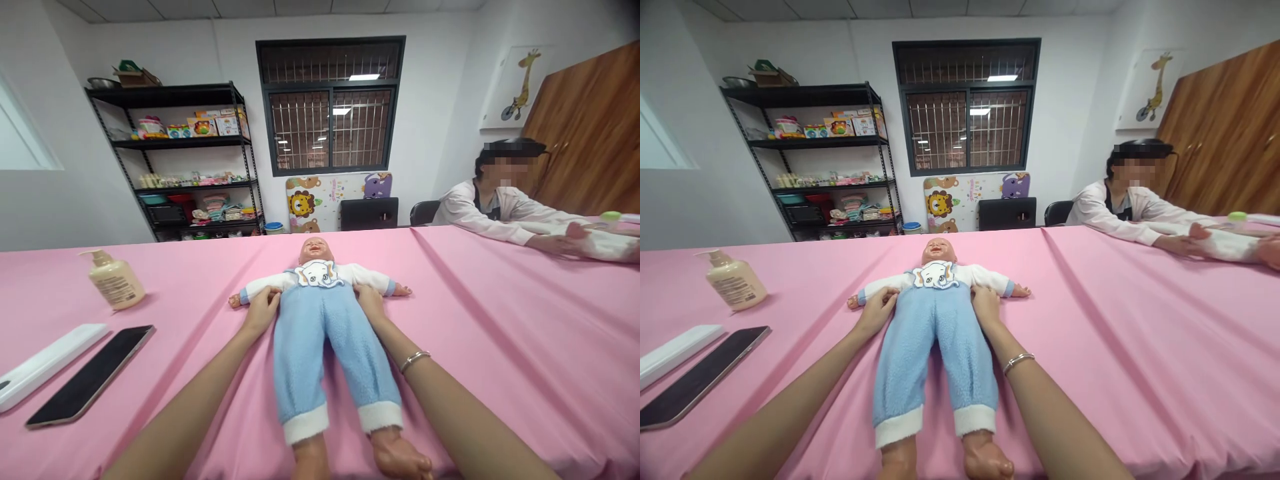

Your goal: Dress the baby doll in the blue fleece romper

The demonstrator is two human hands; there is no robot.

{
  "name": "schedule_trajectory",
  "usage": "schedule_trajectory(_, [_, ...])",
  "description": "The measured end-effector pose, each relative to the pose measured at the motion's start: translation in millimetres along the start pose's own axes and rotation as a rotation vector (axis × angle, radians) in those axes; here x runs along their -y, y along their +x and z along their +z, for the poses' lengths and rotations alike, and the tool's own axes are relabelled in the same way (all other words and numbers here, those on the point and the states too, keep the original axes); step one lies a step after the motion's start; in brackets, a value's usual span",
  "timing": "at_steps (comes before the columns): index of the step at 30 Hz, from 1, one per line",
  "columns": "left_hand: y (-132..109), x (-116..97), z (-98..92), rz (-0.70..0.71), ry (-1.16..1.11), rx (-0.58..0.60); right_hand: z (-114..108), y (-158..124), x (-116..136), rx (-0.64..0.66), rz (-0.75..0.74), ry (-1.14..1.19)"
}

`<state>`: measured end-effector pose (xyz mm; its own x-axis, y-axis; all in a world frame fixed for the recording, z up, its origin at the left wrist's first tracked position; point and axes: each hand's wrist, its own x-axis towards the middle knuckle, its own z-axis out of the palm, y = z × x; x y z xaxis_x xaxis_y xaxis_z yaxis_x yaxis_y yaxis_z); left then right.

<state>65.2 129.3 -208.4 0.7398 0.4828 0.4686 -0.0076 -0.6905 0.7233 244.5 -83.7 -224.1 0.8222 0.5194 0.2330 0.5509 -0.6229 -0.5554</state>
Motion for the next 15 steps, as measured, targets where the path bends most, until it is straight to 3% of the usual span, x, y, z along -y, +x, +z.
schedule_trajectory(4, [-1.1,-16.1,-1.7,-0.034,-0.065,-0.092,1.4,3.7,2.2,0.049,-0.019,-0.09])
schedule_trajectory(8, [5.1,-56.9,8.2,0.025,0.059,-0.121,4.0,0.2,2.8,0.074,-0.009,-0.134])
schedule_trajectory(12, [21.1,-100.6,42.9,0.113,0.28,0.043,2.2,-6.6,3.3,0.089,0.0,-0.242])
schedule_trajectory(15, [28.9,-113.5,73.5,0.051,0.409,0.063,2.1,-6.8,1.8,0.125,0.013,-0.321])
